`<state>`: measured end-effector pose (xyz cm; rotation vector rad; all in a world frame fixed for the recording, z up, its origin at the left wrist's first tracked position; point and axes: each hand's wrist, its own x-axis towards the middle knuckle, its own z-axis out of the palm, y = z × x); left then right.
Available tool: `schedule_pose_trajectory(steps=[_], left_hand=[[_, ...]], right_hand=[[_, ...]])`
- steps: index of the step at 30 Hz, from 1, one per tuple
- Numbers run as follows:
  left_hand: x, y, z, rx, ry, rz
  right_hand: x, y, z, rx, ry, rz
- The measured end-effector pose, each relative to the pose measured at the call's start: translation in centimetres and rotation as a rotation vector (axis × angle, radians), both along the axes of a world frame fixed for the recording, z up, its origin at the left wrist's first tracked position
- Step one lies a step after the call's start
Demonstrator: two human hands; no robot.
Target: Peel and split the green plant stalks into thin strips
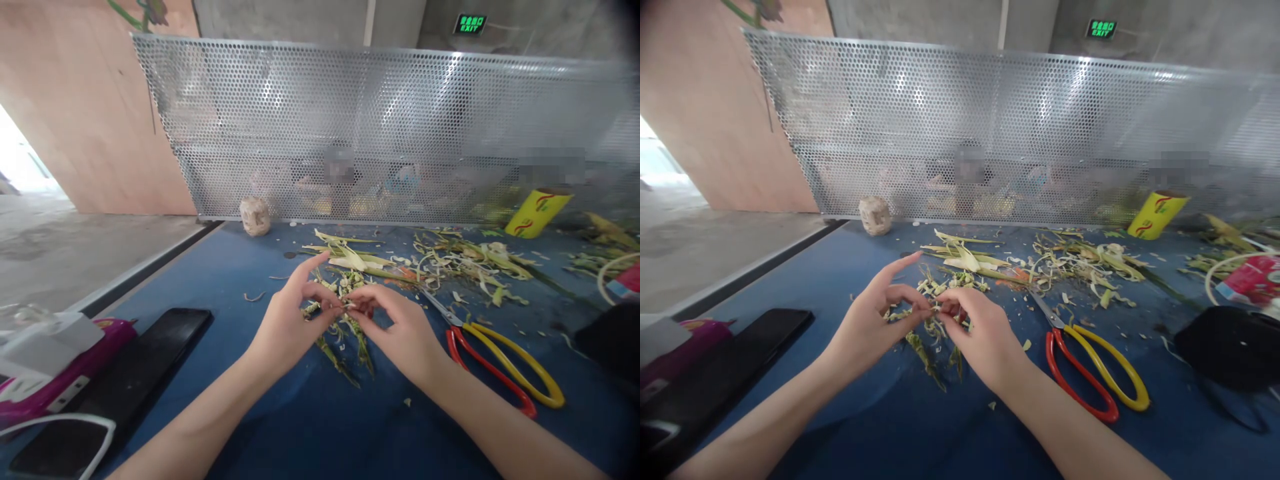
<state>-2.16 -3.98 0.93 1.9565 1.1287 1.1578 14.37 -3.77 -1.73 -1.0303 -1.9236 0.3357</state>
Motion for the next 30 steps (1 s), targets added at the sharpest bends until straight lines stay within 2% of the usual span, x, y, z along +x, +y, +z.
schedule_pose_trajectory(steps=[7,14,18,25,30], left_hand=[[0.2,0.5,-0.4,-0.231,-0.342,-0.037],[0.8,0.4,-0.3,-0.467,-0.551,0.024],[1.2,0.2,-0.4,-0.552,-0.621,0.071],[1.4,0.1,-0.9,-0.671,-0.712,0.047],[1.6,-0.2,-0.8,-0.744,-0.751,0.041]], right_hand=[[-0.4,-0.6,0.1,0.145,0.035,-0.058],[-0.5,-0.8,0.1,0.332,-0.080,-0.002],[-1.0,-0.9,0.0,0.402,-0.223,0.024],[-1.2,-0.7,0.0,0.541,-0.300,0.037],[-1.0,-1.0,0.1,0.693,-0.471,-0.007]])
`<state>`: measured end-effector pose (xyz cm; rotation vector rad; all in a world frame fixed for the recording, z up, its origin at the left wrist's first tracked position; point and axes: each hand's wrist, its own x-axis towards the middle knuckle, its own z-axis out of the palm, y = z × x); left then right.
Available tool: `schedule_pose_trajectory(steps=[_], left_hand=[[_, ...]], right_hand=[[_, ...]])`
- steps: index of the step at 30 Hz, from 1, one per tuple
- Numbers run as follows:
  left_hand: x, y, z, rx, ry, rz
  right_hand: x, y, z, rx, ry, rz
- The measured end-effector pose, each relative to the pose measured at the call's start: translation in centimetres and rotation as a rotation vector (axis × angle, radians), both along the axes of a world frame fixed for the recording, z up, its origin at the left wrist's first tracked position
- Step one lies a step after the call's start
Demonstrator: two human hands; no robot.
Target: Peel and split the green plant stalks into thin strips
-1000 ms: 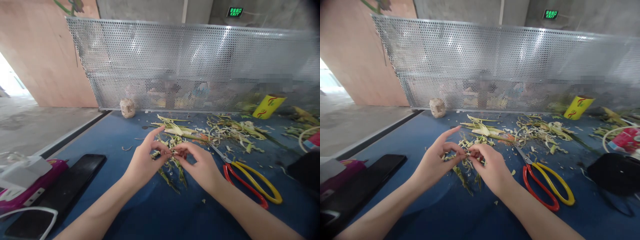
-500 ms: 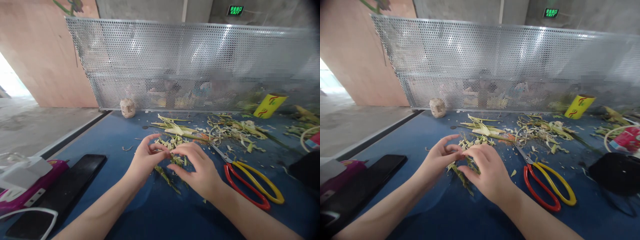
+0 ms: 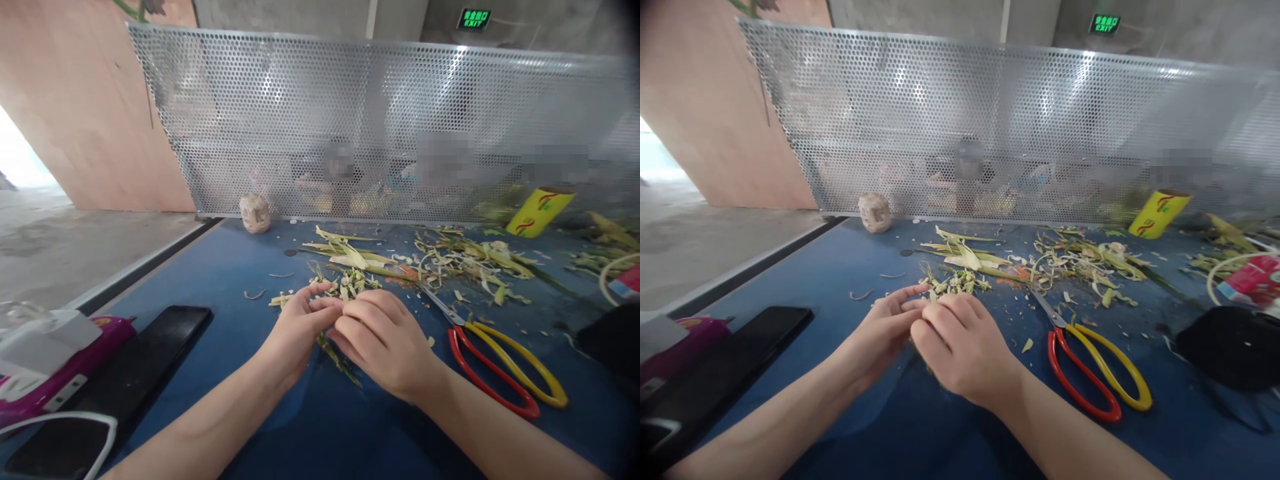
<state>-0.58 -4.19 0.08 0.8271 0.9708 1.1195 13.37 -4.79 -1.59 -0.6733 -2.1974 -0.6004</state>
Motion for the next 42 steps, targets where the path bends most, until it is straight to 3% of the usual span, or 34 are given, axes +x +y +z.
schedule_pose_trajectory(steps=[4,11,14,25,32,39,42], left_hand=[[0.1,-0.2,0.2,0.001,-0.013,-0.014],[-0.3,0.0,0.1,0.054,-0.066,0.011],[-0.2,0.1,0.0,0.052,-0.075,0.029],[0.1,-0.2,0.0,0.015,-0.080,-0.001],[0.1,-0.3,0.1,-0.020,-0.090,-0.020],[0.5,-0.8,0.3,0.123,-0.027,0.033],[0.6,-1.1,0.5,0.215,0.008,0.051]], right_hand=[[-0.1,-0.2,0.0,0.069,-0.022,-0.044],[0.1,0.1,-0.2,-0.100,0.216,0.006],[0.2,0.2,-0.1,-0.101,0.244,-0.003],[0.1,0.2,-0.3,-0.009,0.169,0.016],[0.5,-0.2,0.5,0.210,-0.015,0.009],[0.7,-0.3,0.8,0.259,-0.045,0.016],[0.7,-0.2,0.6,0.179,0.033,0.058]])
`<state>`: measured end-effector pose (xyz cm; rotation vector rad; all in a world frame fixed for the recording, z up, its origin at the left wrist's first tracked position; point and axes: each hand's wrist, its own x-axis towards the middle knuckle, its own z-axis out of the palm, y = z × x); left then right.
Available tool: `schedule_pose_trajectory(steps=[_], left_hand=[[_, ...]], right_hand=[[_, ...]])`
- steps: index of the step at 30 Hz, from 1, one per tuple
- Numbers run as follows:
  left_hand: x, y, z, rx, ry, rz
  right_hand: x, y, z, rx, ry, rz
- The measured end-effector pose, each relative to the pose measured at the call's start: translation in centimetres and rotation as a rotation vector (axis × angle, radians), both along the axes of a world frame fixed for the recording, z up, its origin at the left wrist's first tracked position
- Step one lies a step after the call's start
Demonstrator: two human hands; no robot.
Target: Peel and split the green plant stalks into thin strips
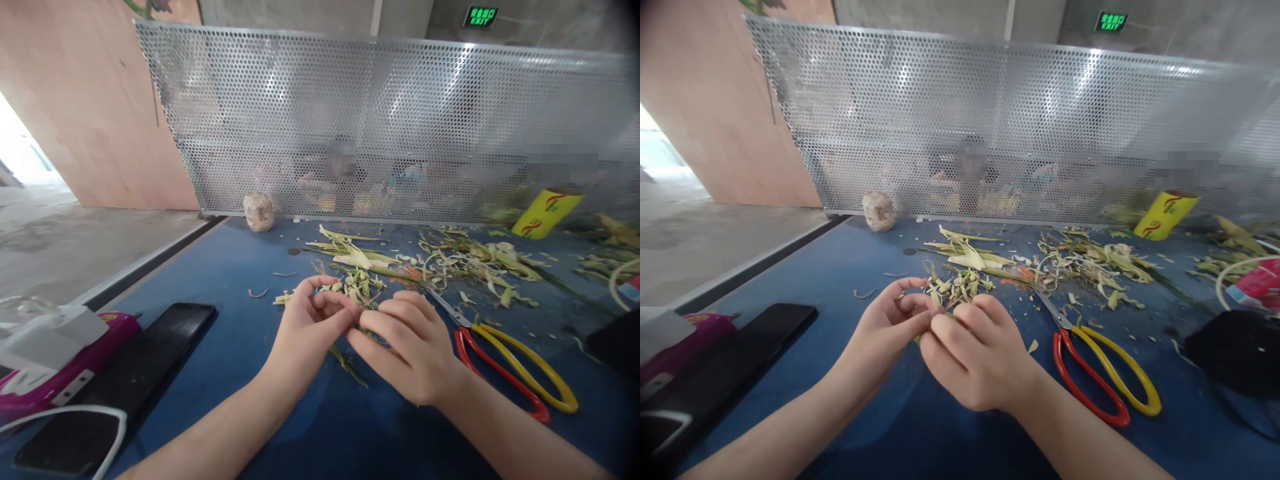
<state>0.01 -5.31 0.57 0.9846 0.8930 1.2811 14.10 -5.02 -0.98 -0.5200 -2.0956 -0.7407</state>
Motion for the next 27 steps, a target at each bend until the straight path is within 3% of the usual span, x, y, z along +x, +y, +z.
schedule_pose_trajectory(steps=[6,12,17,19,23,27], left_hand=[[-0.3,0.1,0.3,0.080,0.085,0.073],[-0.7,0.2,0.0,0.161,0.304,0.091],[-0.7,0.2,0.0,0.231,0.451,0.141],[-0.8,0.2,-0.1,0.247,0.499,0.168],[-0.8,0.4,-0.4,0.305,0.556,0.195],[-0.7,0.2,-0.5,0.352,0.568,0.170]], right_hand=[[0.1,0.3,-0.2,-0.348,0.330,0.119],[0.2,0.8,-0.1,-0.692,0.637,0.141],[0.1,1.5,-0.7,-1.053,0.804,0.314],[0.0,1.5,-0.8,-1.108,0.799,0.334],[-0.1,1.2,-0.7,-1.049,0.728,0.273],[0.1,1.4,-0.7,-1.096,0.798,0.273]])
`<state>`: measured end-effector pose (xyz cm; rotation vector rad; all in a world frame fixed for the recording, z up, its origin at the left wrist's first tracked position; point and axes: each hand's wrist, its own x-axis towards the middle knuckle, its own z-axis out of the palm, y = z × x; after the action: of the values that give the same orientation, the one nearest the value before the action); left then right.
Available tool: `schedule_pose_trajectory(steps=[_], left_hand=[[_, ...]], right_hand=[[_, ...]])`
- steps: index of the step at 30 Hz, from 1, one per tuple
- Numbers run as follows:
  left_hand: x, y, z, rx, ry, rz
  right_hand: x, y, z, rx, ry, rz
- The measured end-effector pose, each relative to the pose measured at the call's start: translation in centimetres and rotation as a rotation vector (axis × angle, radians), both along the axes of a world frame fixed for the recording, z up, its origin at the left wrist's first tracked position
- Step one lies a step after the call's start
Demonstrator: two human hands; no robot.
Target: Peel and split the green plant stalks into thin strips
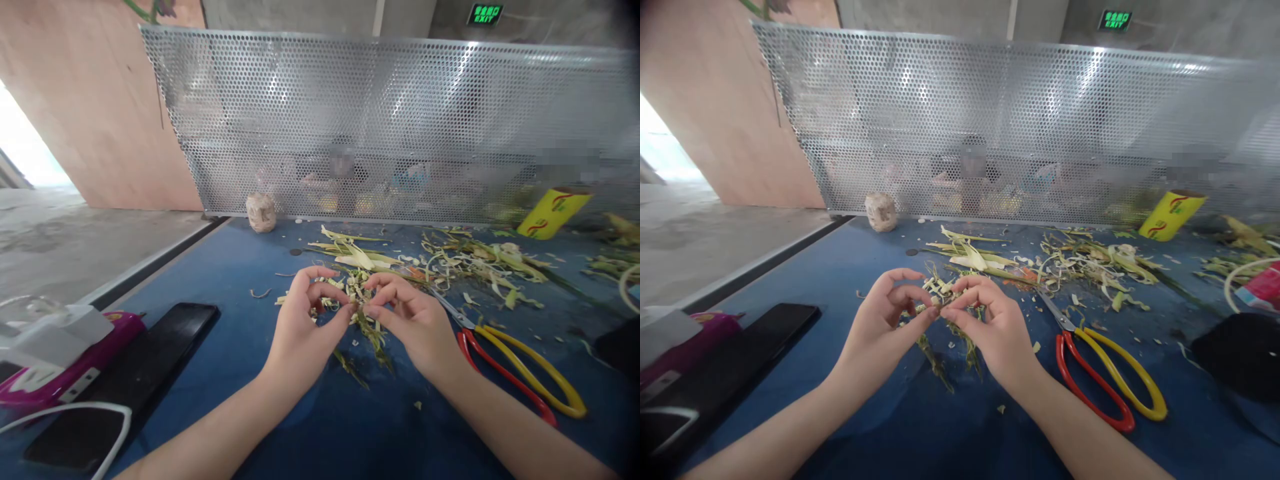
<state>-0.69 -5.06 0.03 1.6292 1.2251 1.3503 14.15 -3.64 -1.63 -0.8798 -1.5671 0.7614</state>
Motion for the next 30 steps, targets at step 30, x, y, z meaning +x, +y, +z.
schedule_pose_trajectory(steps=[30], left_hand=[[0.08,-0.14,0.64,-0.224,-0.210,-0.307]], right_hand=[[0.35,0.67,0.07,-0.417,0.223,0.153]])
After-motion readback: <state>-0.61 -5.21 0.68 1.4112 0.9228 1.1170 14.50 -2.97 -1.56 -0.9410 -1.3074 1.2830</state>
